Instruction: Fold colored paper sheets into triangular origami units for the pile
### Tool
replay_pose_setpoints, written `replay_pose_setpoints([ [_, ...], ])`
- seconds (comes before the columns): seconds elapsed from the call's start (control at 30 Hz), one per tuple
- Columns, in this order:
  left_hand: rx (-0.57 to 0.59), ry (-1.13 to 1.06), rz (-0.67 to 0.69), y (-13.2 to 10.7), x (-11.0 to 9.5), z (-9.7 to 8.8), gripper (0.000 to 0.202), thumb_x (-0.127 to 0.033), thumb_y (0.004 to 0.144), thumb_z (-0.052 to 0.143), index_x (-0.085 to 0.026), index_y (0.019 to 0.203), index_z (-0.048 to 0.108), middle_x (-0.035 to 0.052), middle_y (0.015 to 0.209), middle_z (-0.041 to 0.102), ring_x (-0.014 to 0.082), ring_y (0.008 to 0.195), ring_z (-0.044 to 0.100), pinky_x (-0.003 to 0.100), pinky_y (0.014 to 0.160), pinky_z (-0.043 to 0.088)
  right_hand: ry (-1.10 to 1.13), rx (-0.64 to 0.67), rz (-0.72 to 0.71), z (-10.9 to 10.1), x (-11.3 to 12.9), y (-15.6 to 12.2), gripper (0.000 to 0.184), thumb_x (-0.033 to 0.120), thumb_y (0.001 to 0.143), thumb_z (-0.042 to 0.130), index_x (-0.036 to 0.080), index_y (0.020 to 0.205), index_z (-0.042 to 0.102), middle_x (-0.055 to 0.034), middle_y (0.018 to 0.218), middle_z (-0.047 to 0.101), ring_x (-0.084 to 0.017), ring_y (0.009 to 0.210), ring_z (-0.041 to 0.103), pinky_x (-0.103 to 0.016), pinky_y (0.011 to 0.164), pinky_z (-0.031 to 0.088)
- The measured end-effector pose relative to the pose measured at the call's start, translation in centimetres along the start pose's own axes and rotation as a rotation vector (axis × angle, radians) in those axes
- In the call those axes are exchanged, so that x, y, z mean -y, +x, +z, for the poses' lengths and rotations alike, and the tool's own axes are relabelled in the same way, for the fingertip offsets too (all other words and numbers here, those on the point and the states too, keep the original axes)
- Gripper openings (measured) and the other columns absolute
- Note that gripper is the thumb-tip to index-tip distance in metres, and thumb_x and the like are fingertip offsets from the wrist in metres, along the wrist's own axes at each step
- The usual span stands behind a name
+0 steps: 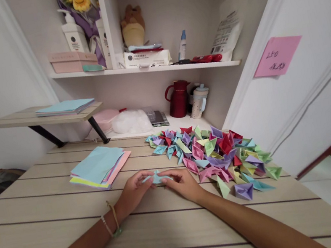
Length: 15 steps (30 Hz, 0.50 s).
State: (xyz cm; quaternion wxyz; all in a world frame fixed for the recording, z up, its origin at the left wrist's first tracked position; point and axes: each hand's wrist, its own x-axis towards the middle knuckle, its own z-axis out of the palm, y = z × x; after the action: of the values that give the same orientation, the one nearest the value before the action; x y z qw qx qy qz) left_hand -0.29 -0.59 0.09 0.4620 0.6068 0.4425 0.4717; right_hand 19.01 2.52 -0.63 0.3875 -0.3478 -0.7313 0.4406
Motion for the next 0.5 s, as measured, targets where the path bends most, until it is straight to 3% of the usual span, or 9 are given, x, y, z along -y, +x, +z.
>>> replay_pose_setpoints([
  [0.17, -0.018, 0.038, 0.035, 0.02, 0.82, 0.06, 0.03, -0.03, 0.068, 0.065, -0.016, 0.095, 0.06, 0.0067, 0.097, 0.064, 0.0196, 0.086, 0.062, 0.031, 0.074, 0.049, 0.005, -0.011, 0.015, 0.05, 0.08, 0.01, 0.032, 0.039, 0.076, 0.058, 0.018, 0.099, 0.066, -0.004, 0.071, 0.067, -0.014, 0.054, 0.057, -0.022, 0.048, 0.043],
  [0.33, -0.004, 0.068, 0.008, -0.06, 0.81, -0.03, 0.033, -0.03, 0.07, 0.064, -0.016, 0.099, 0.058, 0.0064, 0.096, 0.065, 0.0175, 0.079, 0.062, 0.03, 0.073, 0.05, -0.063, -0.026, -0.017, 0.01, 0.18, -0.11, 0.032, 0.039, 0.073, 0.062, 0.018, 0.096, 0.067, -0.0027, 0.071, 0.067, -0.012, 0.052, 0.054, -0.02, 0.044, 0.04],
  [0.5, -0.019, 0.135, 0.036, -0.08, 0.5, 0.03, 0.03, -0.03, 0.07, 0.063, -0.017, 0.096, 0.059, 0.0064, 0.097, 0.065, 0.0195, 0.087, 0.061, 0.03, 0.075, 0.049, -0.053, -0.016, 0.028, 0.07, 0.11, -0.18, 0.033, 0.04, 0.076, 0.058, 0.017, 0.099, 0.066, -0.0026, 0.062, 0.066, -0.013, 0.049, 0.055, -0.021, 0.044, 0.041],
])
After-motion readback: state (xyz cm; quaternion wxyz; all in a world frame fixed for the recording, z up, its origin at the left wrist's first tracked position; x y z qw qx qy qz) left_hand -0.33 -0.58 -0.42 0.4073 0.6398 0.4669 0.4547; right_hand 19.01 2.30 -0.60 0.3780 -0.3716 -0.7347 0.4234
